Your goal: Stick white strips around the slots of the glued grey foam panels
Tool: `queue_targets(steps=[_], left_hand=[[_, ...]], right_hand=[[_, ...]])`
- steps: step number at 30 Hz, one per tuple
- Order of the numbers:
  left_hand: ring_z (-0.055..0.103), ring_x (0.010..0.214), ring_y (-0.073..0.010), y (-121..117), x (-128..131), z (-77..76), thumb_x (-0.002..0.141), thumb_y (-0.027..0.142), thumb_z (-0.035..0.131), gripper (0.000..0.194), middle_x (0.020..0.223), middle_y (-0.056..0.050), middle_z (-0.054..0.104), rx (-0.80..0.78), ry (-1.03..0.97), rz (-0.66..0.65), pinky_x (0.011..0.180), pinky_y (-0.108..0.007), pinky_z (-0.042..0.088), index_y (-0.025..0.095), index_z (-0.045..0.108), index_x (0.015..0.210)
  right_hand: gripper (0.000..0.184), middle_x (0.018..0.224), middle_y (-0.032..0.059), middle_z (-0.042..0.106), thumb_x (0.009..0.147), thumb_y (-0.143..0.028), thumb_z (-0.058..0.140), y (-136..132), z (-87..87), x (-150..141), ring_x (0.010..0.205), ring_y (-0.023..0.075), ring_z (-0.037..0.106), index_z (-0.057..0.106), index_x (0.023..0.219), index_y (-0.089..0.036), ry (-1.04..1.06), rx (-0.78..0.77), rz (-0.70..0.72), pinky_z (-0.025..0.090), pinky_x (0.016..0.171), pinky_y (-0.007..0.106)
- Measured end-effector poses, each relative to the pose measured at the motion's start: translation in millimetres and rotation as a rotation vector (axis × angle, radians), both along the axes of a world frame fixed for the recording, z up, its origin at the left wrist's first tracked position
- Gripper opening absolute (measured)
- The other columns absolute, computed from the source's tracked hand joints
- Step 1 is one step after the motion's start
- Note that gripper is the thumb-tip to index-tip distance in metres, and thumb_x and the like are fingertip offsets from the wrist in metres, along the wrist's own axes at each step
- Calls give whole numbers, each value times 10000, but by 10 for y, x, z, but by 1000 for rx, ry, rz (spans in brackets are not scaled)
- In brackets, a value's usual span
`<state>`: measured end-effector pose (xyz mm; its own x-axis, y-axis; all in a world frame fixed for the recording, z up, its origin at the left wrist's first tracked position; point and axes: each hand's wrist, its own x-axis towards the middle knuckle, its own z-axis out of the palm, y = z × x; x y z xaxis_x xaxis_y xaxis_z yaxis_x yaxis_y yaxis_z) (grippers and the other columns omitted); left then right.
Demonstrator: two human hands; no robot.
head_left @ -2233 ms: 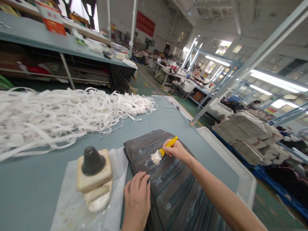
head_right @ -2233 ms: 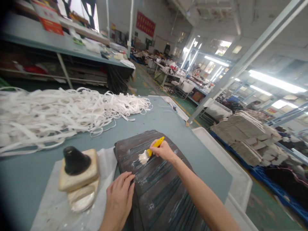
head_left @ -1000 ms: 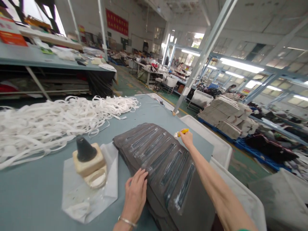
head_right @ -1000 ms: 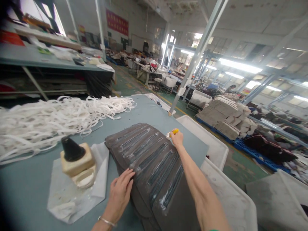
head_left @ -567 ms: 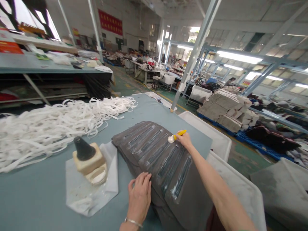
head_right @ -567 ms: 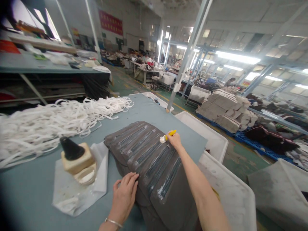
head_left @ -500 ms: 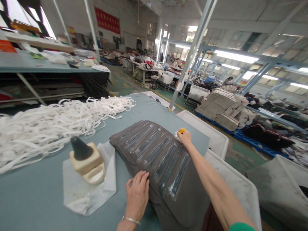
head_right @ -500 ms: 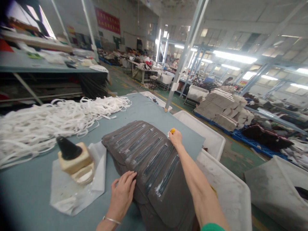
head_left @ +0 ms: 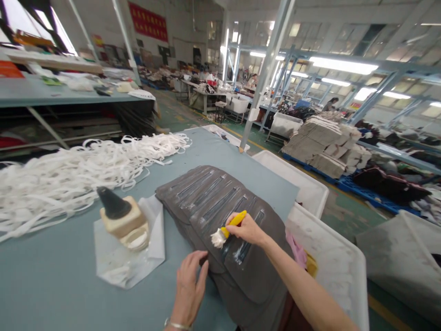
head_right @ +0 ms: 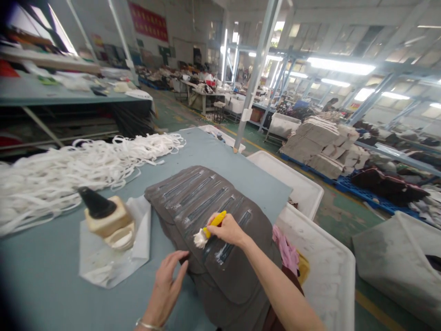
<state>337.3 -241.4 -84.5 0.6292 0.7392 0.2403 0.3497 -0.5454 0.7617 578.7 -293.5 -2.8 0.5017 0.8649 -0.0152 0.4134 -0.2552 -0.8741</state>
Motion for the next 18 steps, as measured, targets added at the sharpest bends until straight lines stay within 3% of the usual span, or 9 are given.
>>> queue_targets(steps=[2,4,7,9,12,18], left_hand=[[574,1078,-255,-69,52,-5,911,320,459,247,1152,-83,624,45,83,-1,865,-451,464,247,630,1073],[562,1103,-253,-93,46,-33,915,291,451,245,1185,-72,618,56,126,-1,879,-461,452,266,630,1080],[543,1141,-237,-89,-58,-92,921,299,447,251,1211,-77,604,13,60,-45,933,-452,442,259,610,1106],[546,1132,-228,-85,-184,-133,922,331,448,253,1184,-88,604,-37,3,-28,959,-436,440,244,604,1101],[570,1073,-222,-98,-473,-210,907,388,471,252,1092,-81,620,-114,-12,95,956,-403,451,234,607,1052],[600,801,-180,-221,-1260,-432,867,546,462,369,807,-27,622,-262,51,380,792,-295,486,209,602,813]], right_hand=[[153,528,-36,583,643,-325,643,-1,18,120,443,104,491,656,699,-183,-16,7,-28,385,468,218],[171,528,-34,563,662,-342,596,-16,79,379,471,111,479,640,696,-180,-71,48,-160,379,499,228],[210,621,-13,578,700,-370,533,-62,200,718,584,138,496,616,751,-184,-185,141,-423,379,588,251],[217,655,-6,580,716,-379,521,-69,248,724,622,149,497,608,771,-189,-228,185,-510,375,626,263],[186,664,-12,585,715,-371,556,45,213,336,624,148,512,610,749,-197,-197,213,-438,379,641,261],[179,616,-32,601,771,-353,546,708,-158,-977,532,123,532,623,773,-192,72,188,-65,399,545,229]])
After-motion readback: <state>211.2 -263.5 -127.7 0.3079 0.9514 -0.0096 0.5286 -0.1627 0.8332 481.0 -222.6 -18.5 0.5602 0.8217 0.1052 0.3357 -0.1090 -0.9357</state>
